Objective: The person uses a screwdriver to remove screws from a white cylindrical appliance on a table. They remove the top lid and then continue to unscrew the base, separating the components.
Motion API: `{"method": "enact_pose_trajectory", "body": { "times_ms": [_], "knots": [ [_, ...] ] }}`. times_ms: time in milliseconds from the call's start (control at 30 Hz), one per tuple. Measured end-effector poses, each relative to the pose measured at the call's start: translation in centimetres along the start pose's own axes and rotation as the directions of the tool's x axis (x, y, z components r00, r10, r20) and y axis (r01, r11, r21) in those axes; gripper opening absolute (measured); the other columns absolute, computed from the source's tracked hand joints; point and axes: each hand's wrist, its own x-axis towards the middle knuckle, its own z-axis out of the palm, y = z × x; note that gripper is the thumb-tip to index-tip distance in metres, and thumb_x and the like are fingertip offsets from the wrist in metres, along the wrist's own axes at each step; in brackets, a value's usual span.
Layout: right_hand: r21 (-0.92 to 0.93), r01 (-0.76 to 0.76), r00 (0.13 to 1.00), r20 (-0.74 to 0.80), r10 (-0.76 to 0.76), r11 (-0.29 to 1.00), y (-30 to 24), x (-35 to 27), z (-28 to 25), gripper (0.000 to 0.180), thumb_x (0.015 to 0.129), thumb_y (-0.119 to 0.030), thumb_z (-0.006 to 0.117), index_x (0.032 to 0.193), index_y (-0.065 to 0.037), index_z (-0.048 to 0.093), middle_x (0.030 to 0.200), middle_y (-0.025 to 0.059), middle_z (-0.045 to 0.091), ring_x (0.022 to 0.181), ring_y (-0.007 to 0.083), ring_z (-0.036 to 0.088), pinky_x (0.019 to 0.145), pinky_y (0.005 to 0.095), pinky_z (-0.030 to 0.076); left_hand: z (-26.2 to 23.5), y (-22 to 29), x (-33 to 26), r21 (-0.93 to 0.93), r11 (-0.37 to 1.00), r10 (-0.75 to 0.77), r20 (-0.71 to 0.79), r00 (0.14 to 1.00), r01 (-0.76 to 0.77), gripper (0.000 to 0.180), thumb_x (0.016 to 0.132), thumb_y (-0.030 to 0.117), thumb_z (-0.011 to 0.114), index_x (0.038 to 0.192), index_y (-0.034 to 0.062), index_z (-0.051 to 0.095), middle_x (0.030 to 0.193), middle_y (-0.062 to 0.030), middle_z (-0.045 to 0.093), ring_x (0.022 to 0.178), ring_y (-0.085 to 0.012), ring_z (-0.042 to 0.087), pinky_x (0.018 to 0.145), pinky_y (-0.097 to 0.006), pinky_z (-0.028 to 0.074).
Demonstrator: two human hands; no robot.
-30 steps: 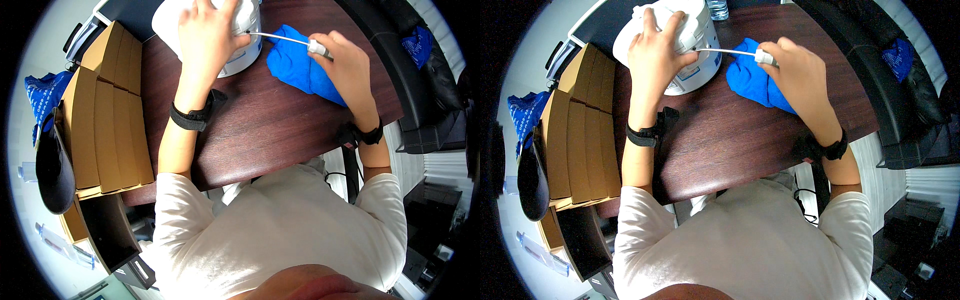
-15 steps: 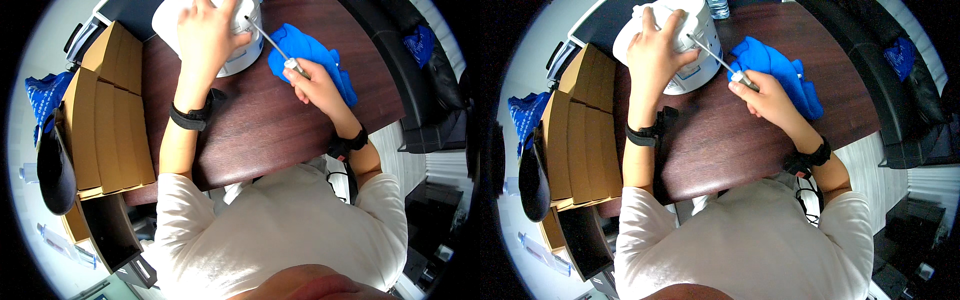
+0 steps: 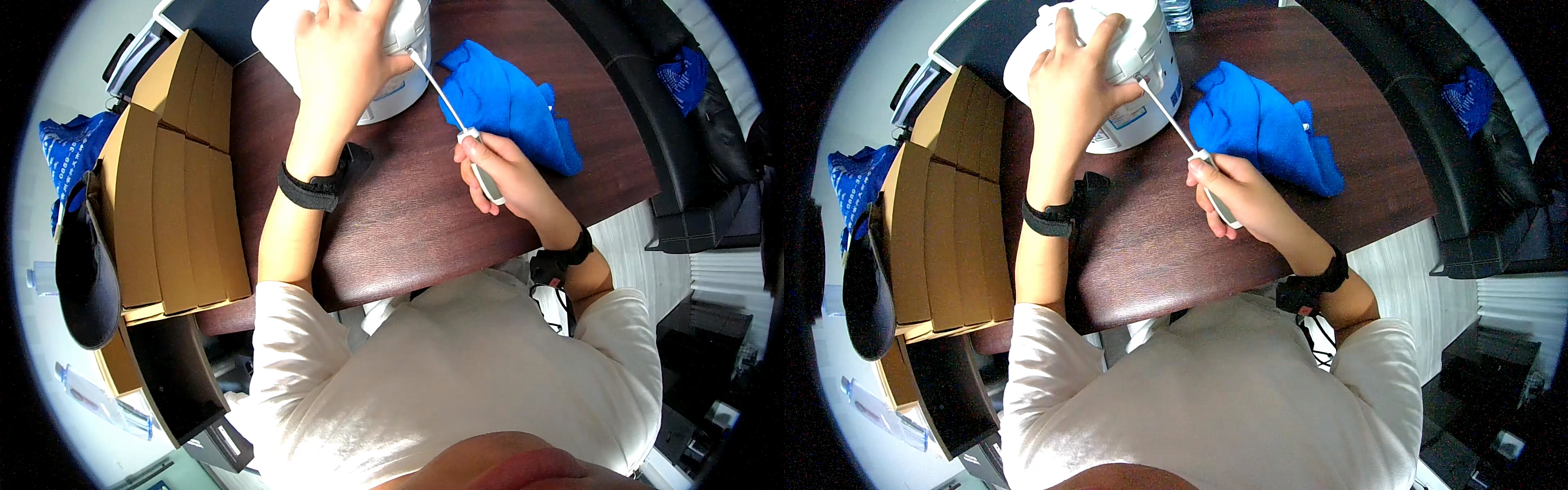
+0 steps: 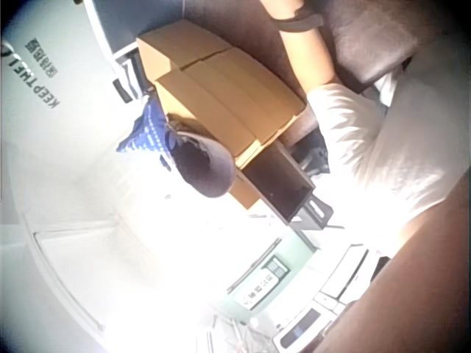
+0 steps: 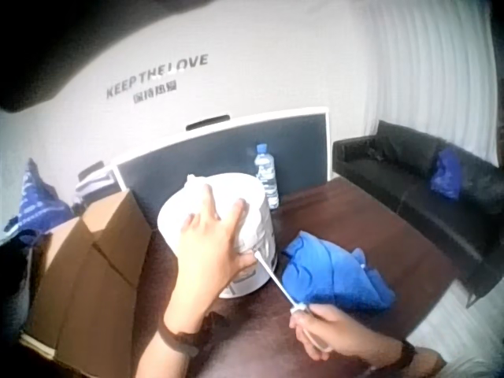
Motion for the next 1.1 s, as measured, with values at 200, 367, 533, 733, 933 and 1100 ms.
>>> {"method": "enact_pose_trajectory", "body": {
  "times_ms": [200,367,533,733,933,1100],
  "knots": [
    [0.144,-0.043,0.999,0.04,0.037,0.989,-1.2,-0.5,0.8,0.036,0.1,-0.04,0.043,0.094,-0.005,0.05,0.064,0.0016,0.051,0.039,0.0105,0.051,0.031,0.0217,0.034,-0.1,0.1,0.0,0.01,1.0,-0.012,0.013,1.0,0.012,0.081,0.051,0.025,0.085,0.125,0.015,0.054,0.136,-0.0357,0.039,0.1,-0.0435,0.06,0.089,-0.046,0.047],
    [0.244,-0.084,0.996,0.063,0.071,0.966,-1.5,-0.7,1.0,0.036,0.1,-0.041,0.042,0.093,-0.007,0.05,0.062,0.0011,0.051,0.038,0.0113,0.049,0.029,0.0226,0.033,-0.3,0.2,0.0,0.01,1.0,-0.022,0.031,0.999,0.022,0.081,0.051,0.026,0.086,0.125,0.0153,0.054,0.136,-0.0356,0.039,0.096,-0.0431,0.061,0.087,-0.045,0.048],
    [0.331,-0.156,0.979,0.179,0.101,0.931,-2.2,-1.0,0.9,0.039,0.1,-0.044,0.041,0.097,-0.005,0.048,0.062,0.0033,0.051,0.038,0.0141,0.051,0.029,0.024,0.033,-0.3,0.3,0.0,0.004,1.0,-0.017,0.014,1.0,0.017,0.08,0.051,0.025,0.086,0.124,0.0153,0.054,0.135,-0.0356,0.039,0.094,-0.0422,0.061,0.086,-0.045,0.048],
    [0.4,-0.273,0.947,0.27,0.172,0.875,-4.7,-1.4,1.9,0.042,0.1,-0.045,0.039,0.101,-0.003,0.047,0.062,0.0052,0.052,0.042,0.0193,0.055,0.031,0.0278,0.038,-0.5,0.4,-0.1,0.013,0.999,-0.032,0.017,0.999,0.032,0.081,0.051,0.024,0.086,0.124,0.015,0.054,0.136,-0.0353,0.039,0.095,-0.0423,0.061,0.087,-0.045,0.048],
    [0.253,-0.28,0.96,0.101,0.262,0.926,-6.7,-1.8,4.1,0.043,0.102,-0.044,0.033,0.1,-0.004,0.047,0.06,0.0037,0.052,0.037,0.0167,0.053,0.031,0.0263,0.04,-0.3,0.5,-0.2,0.003,1.0,-0.017,-0.008,1.0,0.018,0.082,0.051,0.024,0.086,0.125,0.015,0.053,0.136,-0.0352,0.039,0.098,-0.0434,0.06,0.088,-0.046,0.047],
    [-0.342,-0.102,0.991,0.047,0.126,0.934,-5.1,-0.7,1.3,0.036,0.1,-0.038,0.045,0.091,-0.003,0.049,0.06,0.0058,0.054,0.046,0.0174,0.059,0.036,0.0307,0.046,-0.1,0.5,-0.1,0.004,0.999,-0.04,-0.003,0.999,0.04,0.081,0.052,0.025,0.086,0.125,0.0149,0.053,0.136,-0.035,0.039,0.099,-0.0433,0.06,0.089,-0.046,0.047]
  ]
}}
